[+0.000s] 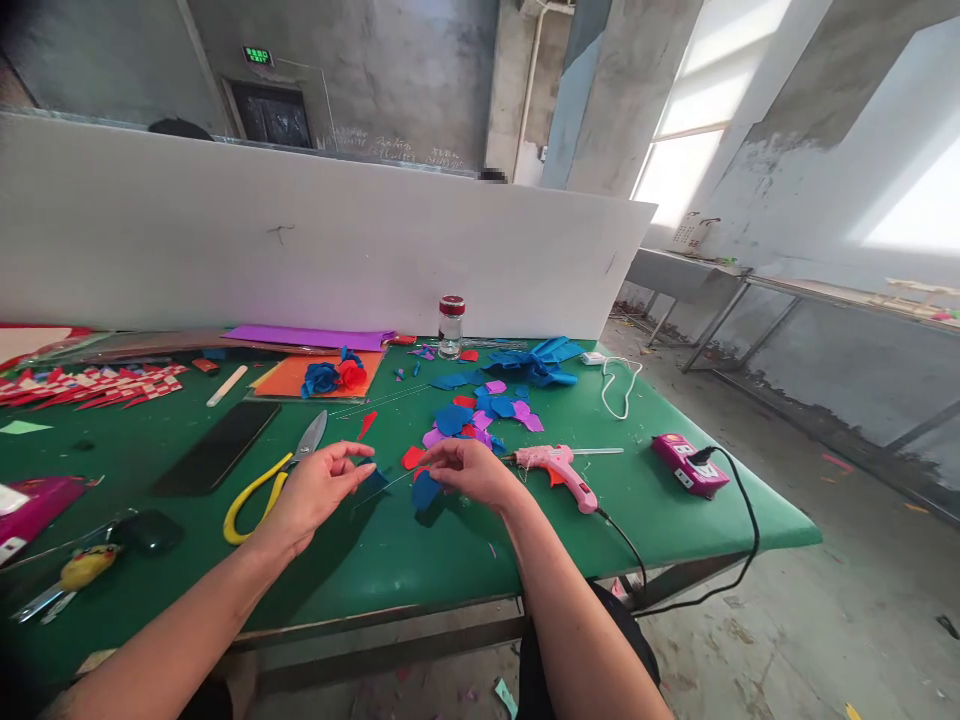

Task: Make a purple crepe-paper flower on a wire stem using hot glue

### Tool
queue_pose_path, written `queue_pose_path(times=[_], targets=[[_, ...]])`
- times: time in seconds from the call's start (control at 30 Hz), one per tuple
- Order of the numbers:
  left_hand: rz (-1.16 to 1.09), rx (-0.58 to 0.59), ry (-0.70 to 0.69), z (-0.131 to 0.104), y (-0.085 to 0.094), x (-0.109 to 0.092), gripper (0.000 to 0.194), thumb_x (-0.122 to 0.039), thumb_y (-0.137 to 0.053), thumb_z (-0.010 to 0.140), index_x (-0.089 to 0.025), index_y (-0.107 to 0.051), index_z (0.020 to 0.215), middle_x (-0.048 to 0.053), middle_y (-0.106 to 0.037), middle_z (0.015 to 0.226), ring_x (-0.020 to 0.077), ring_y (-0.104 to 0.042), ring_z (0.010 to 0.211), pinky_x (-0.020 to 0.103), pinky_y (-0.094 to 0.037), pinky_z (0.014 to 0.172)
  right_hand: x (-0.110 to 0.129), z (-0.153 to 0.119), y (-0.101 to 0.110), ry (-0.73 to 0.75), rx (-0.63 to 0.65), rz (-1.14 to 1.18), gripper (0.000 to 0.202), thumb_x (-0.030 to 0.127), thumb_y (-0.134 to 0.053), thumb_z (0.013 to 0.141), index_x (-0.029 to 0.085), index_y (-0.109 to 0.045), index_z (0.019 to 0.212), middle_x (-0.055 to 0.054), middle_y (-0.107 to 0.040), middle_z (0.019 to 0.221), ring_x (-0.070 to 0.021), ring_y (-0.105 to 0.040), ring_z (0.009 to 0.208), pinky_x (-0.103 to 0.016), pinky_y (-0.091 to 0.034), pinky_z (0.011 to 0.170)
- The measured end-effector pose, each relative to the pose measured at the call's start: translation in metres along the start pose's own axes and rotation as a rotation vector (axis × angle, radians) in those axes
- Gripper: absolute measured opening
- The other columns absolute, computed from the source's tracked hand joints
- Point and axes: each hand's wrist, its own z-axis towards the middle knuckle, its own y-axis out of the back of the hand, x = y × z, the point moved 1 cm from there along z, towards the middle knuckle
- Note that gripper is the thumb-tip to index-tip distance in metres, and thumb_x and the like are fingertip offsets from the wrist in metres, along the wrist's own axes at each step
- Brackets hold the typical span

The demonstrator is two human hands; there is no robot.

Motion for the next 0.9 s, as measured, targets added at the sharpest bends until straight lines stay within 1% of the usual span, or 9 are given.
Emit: queue_pose_path(times=[0.1, 0.17, 0.23, 0.3, 0.4, 0.6, 0.73, 0.83, 0.9], targets=[[-0.078, 0.056, 0.007, -0.003, -0.003, -0.004, 0.041, -0.043, -0.074, 0.065, -0.017, -0.066, 0.096, -0.007, -0.048, 0.053, 0.0079, -0.038, 0.045, 0.019, -0.024, 0.043, 0.008, -0.005, -0.001, 0.044, -0.012, -0.008, 0.027, 0.032, -0.072, 0.074, 0.018, -0.069, 0.097, -0.001, -0.065, 0.078, -0.0140, -0.060, 0.072, -0.023, -0.045, 0.061], [-0.161, 0.188, 0.128, -0.010, -0.011, -0.007, 0.041, -0.048, -0.072, 0.067, -0.015, -0.067, 0.091, -0.008, -0.044, 0.053, 0.0055, -0.028, 0.040, 0.020, -0.015, 0.038, 0.013, -0.006, -0.005, 0.075, -0.021, 0.014, 0.027, 0.031, -0.072, 0.075, 0.018, -0.069, 0.099, -0.002, -0.067, 0.082, -0.0144, -0.062, 0.075, -0.025, -0.046, 0.066], [-0.237, 0.303, 0.217, -0.016, -0.019, -0.008, 0.043, -0.048, -0.075, 0.064, -0.015, -0.065, 0.090, -0.009, -0.042, 0.053, 0.0041, -0.024, 0.039, 0.020, -0.012, 0.037, 0.016, -0.006, -0.010, 0.083, -0.046, 0.044, 0.029, 0.032, -0.073, 0.074, 0.017, -0.069, 0.098, -0.003, -0.069, 0.082, -0.0145, -0.063, 0.073, -0.027, -0.048, 0.069], [-0.293, 0.295, 0.234, -0.020, -0.023, -0.007, 0.040, -0.045, -0.078, 0.060, -0.015, -0.064, 0.083, -0.008, -0.047, 0.057, 0.0021, -0.022, 0.038, 0.019, -0.012, 0.036, 0.016, -0.006, -0.013, 0.065, -0.076, 0.072, 0.030, 0.034, -0.075, 0.072, 0.017, -0.069, 0.096, -0.003, -0.070, 0.079, -0.0147, -0.064, 0.071, -0.028, -0.049, 0.069], [-0.333, 0.233, 0.228, -0.019, -0.023, -0.005, 0.035, -0.043, -0.077, 0.061, -0.014, -0.063, 0.076, -0.008, -0.043, 0.053, 0.0015, -0.021, 0.037, 0.019, -0.011, 0.036, 0.016, -0.006, -0.013, 0.028, -0.083, 0.112, 0.035, 0.038, -0.076, 0.070, 0.015, -0.070, 0.096, -0.003, -0.071, 0.076, -0.0142, -0.064, 0.067, -0.027, -0.048, 0.065], [-0.451, 0.145, 0.222, -0.018, -0.022, -0.004, 0.035, -0.041, -0.080, 0.059, -0.014, -0.064, 0.075, -0.009, -0.040, 0.051, 0.0017, -0.025, 0.038, 0.017, -0.014, 0.035, 0.013, -0.005, -0.023, -0.021, -0.096, 0.195, 0.042, 0.051, -0.072, 0.072, 0.016, -0.069, 0.094, -0.003, -0.068, 0.071, -0.0118, -0.060, 0.058, -0.024, -0.044, 0.054], [-0.489, 0.156, 0.209, -0.020, -0.025, -0.003, 0.033, -0.040, -0.080, 0.061, -0.015, -0.061, 0.072, -0.010, -0.036, 0.050, 0.0014, -0.022, 0.038, 0.017, -0.014, 0.036, 0.009, -0.001, -0.037, -0.012, -0.121, 0.238, 0.039, 0.047, -0.079, 0.064, 0.017, -0.065, 0.085, 0.001, -0.064, 0.064, -0.0114, -0.059, 0.056, -0.023, -0.043, 0.053], [-0.477, 0.184, 0.215, -0.019, -0.024, -0.004, 0.034, -0.045, -0.076, 0.066, -0.015, -0.060, 0.070, -0.009, -0.040, 0.052, 0.0015, -0.022, 0.038, 0.017, -0.013, 0.036, 0.006, 0.002, -0.040, -0.012, -0.149, 0.280, 0.040, 0.050, -0.078, 0.064, 0.018, -0.060, 0.083, 0.004, -0.060, 0.057, -0.0108, -0.056, 0.051, -0.023, -0.044, 0.051], [-0.461, 0.176, 0.214, -0.019, -0.021, -0.005, 0.035, -0.049, -0.072, 0.069, -0.015, -0.061, 0.073, -0.008, -0.042, 0.054, 0.0019, -0.023, 0.038, 0.017, -0.013, 0.036, 0.006, 0.002, -0.040, -0.017, -0.125, 0.278, 0.041, 0.049, -0.078, 0.063, 0.018, -0.059, 0.081, 0.005, -0.060, 0.056, -0.0098, -0.055, 0.049, -0.023, -0.045, 0.051]])
